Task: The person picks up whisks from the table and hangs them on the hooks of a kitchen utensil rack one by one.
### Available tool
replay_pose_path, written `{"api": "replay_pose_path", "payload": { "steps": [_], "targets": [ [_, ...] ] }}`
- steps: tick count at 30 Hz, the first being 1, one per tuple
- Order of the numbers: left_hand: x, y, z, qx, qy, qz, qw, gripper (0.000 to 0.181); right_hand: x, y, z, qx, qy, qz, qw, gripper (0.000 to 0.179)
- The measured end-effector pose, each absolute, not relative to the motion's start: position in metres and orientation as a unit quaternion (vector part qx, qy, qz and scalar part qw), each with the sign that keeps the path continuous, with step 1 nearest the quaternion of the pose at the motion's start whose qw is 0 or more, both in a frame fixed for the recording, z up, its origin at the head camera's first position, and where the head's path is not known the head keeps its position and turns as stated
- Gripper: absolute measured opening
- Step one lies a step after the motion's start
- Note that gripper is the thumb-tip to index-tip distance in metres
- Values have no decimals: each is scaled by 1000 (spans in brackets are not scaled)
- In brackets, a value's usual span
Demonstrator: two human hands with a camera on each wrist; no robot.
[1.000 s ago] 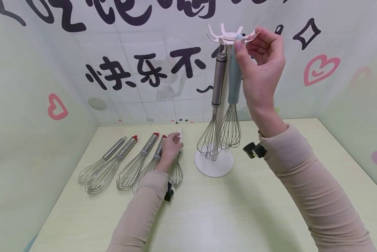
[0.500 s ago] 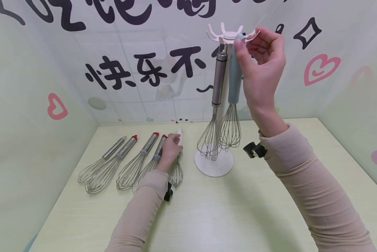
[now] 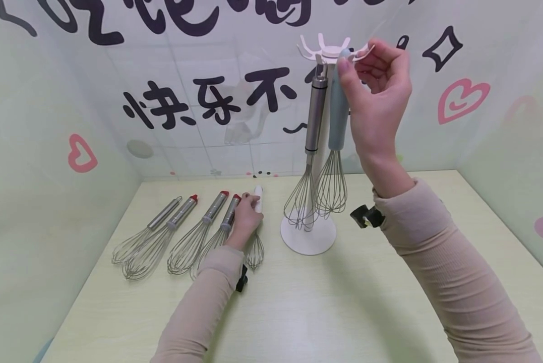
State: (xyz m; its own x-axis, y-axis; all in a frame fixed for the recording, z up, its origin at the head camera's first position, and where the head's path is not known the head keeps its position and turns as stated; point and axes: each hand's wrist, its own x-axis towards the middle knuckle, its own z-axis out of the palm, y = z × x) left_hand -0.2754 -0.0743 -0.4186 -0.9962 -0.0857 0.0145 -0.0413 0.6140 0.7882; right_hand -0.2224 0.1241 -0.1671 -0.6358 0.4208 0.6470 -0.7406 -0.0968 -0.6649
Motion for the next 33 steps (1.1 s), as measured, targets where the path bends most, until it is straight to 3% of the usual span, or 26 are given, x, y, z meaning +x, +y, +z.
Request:
{"api": "replay_pose_path", "payload": {
  "steps": [33],
  "targets": [
    [-273, -71, -417, 65, -892, -447, 3, 58, -221, 124, -166, 142, -534, 735, 392, 32]
  ]
}}
